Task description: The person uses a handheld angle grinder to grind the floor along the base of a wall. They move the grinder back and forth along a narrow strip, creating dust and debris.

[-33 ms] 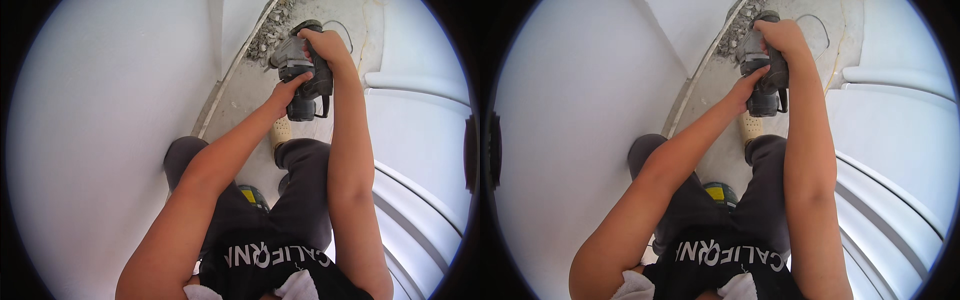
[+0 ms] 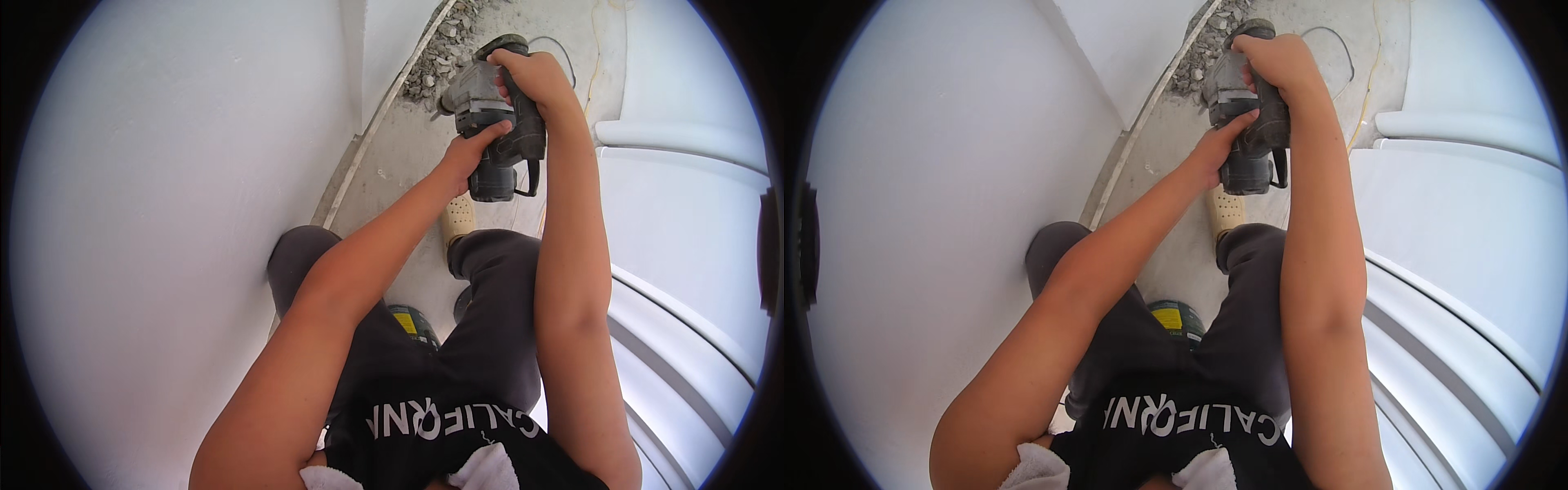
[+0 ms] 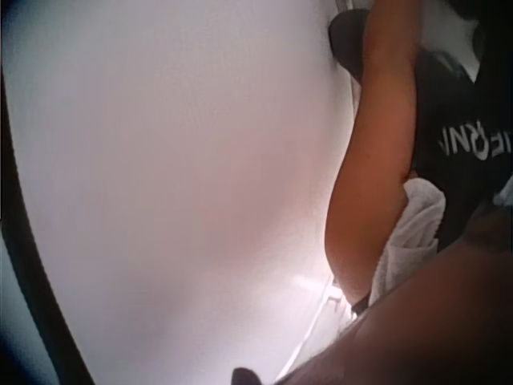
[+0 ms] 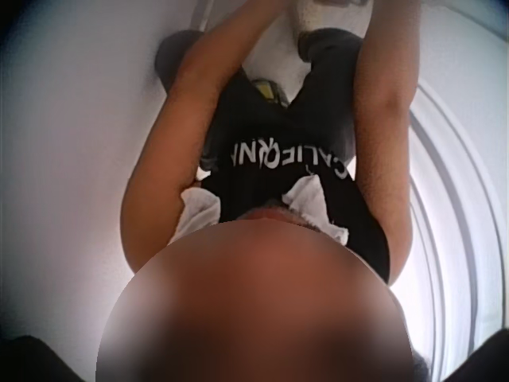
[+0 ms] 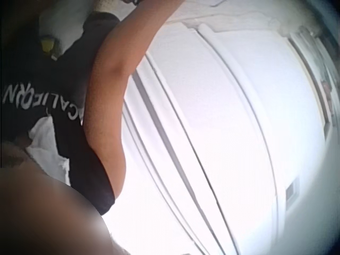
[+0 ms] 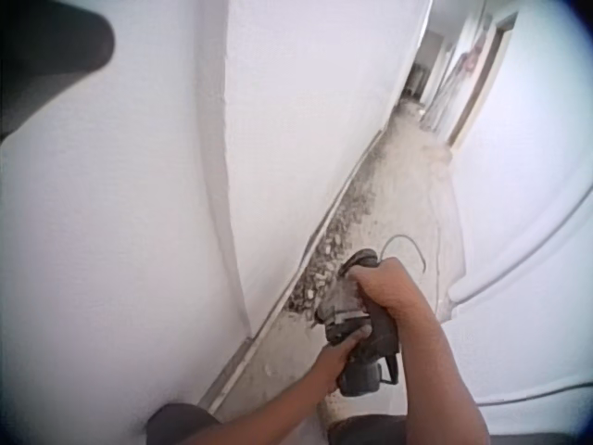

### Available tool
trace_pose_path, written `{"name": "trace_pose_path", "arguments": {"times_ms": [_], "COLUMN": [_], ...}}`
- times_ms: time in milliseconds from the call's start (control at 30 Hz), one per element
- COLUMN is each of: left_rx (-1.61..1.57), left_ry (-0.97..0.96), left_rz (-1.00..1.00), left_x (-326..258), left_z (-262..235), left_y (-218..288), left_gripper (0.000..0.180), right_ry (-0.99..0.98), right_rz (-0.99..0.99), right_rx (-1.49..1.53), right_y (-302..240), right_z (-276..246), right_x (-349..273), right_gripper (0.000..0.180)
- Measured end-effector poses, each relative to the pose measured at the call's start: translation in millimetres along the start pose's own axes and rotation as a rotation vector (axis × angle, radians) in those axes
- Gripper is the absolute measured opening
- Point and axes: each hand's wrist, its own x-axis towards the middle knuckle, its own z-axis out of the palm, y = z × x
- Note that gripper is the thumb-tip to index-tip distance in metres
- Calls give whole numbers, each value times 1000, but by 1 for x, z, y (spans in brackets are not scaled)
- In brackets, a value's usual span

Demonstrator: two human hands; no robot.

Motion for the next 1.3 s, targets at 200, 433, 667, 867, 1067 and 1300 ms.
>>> {"name": "trace_pose_path", "arguments": {"times_ms": [200, 433, 667, 867, 1067, 1300], "left_rx": [98, 90, 109, -3, -16, 70], "left_ry": [-11, 28, 6, 26, 71, 54], "left_rz": [129, 89, 42, 228, 256, 236], "left_x": [1, 6, 3, 5, -2, -3], "left_z": [-4, 0, -4, 8, 8, 12], "left_y": [7, 8, 10, 6, -12, -19], "left_gripper": [58, 59, 48, 66, 63, 69], "right_ry": [18, -76, -157, -107, -52, -161], "right_rz": [-85, -13, -60, -379, -444, -194], "right_rx": [67, 53, -21, -754, -765, -258], "right_y": [-3, 1, 7, -29, -26, -10], "right_z": [-8, -5, -3, 8, 17, -9], "right_x": [-12, 12, 37, 67, 55, 5], "right_gripper": [35, 34, 23, 30, 32, 24]}}
